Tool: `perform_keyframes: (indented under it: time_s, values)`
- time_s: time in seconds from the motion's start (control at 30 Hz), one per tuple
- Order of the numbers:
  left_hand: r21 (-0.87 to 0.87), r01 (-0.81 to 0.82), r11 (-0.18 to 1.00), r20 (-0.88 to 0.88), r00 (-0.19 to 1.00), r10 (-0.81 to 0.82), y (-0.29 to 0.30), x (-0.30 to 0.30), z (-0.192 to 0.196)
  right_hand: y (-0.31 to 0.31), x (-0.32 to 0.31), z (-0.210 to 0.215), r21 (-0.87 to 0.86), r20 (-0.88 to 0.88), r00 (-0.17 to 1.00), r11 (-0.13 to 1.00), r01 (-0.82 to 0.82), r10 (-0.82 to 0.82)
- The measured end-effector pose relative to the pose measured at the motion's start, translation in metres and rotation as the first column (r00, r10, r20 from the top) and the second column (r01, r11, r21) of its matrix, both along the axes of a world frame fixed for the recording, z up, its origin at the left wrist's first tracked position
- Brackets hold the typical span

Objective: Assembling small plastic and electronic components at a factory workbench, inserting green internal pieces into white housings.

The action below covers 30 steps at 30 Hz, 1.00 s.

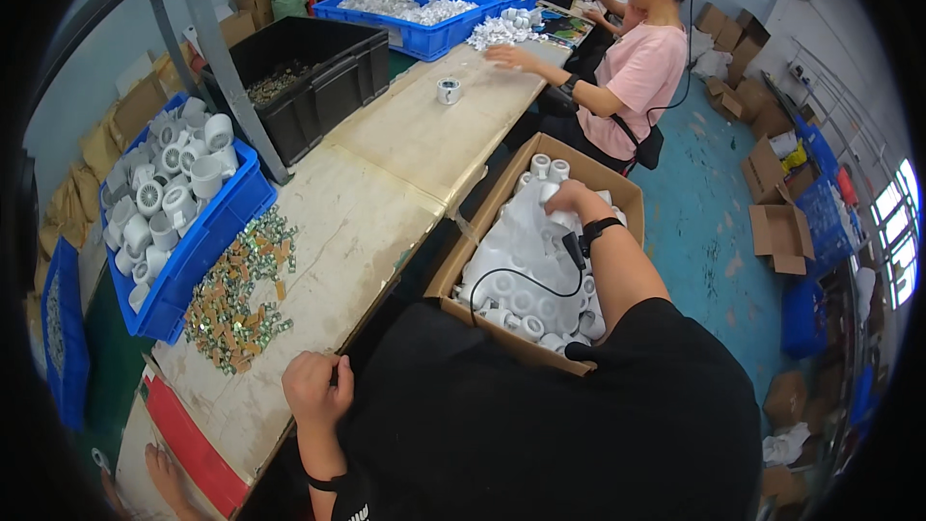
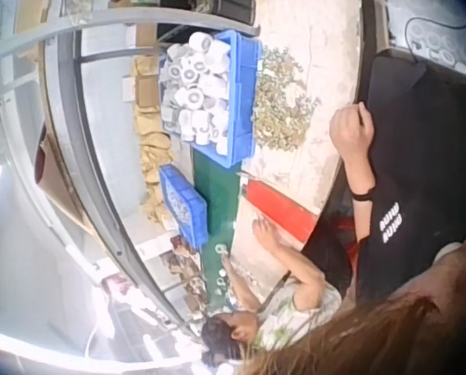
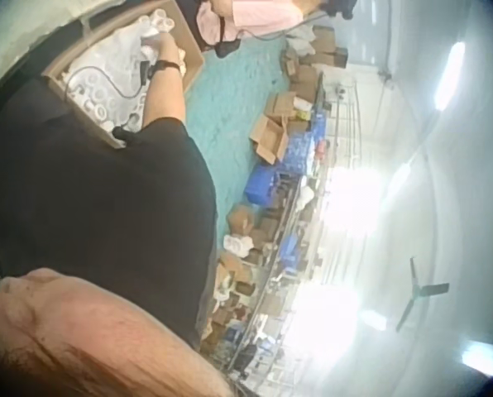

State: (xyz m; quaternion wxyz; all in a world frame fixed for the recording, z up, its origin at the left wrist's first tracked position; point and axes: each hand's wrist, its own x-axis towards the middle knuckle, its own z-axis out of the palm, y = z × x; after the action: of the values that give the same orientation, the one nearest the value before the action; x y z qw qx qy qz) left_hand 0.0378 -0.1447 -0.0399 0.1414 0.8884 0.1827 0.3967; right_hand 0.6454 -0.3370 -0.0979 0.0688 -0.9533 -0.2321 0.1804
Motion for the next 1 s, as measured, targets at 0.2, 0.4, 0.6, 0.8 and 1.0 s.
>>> perform_keyframes:
  time_s: [0.2, 0.4, 0.6, 0.8, 1.0]
  values:
    - [0.018, -0.047, 0.999, -0.044, 0.998, 0.048, -0.001, -0.008, -0.007, -0.007, -0.069, 0.001, -0.199, -0.414, 0.909, 0.969, -0.148, 0.054]
    - [0.086, -0.078, 0.993, -0.078, 0.993, 0.085, -0.004, -0.014, -0.004, -0.033, -0.066, -0.025, -0.101, -0.315, 0.946, 0.989, -0.108, 0.071]
    - [0.031, -0.02, 0.999, -0.014, 1.0, 0.02, -0.005, -0.011, -0.011, 0.017, -0.124, 0.112, 0.137, 0.058, 0.951, 0.941, -0.31, 0.305]
    - [0.056, -0.04, 0.998, -0.001, 0.999, 0.04, -0.004, -0.017, -0.01, 0.169, -0.322, 0.234, 0.692, 0.427, 0.527, 0.109, -0.714, 0.735]
    - [0.022, -0.063, 0.998, 0.067, 0.996, 0.062, -0.004, -0.024, -0.008, 0.337, -0.498, 0.263, 0.666, 0.581, 0.207, -0.313, -0.678, 0.787]
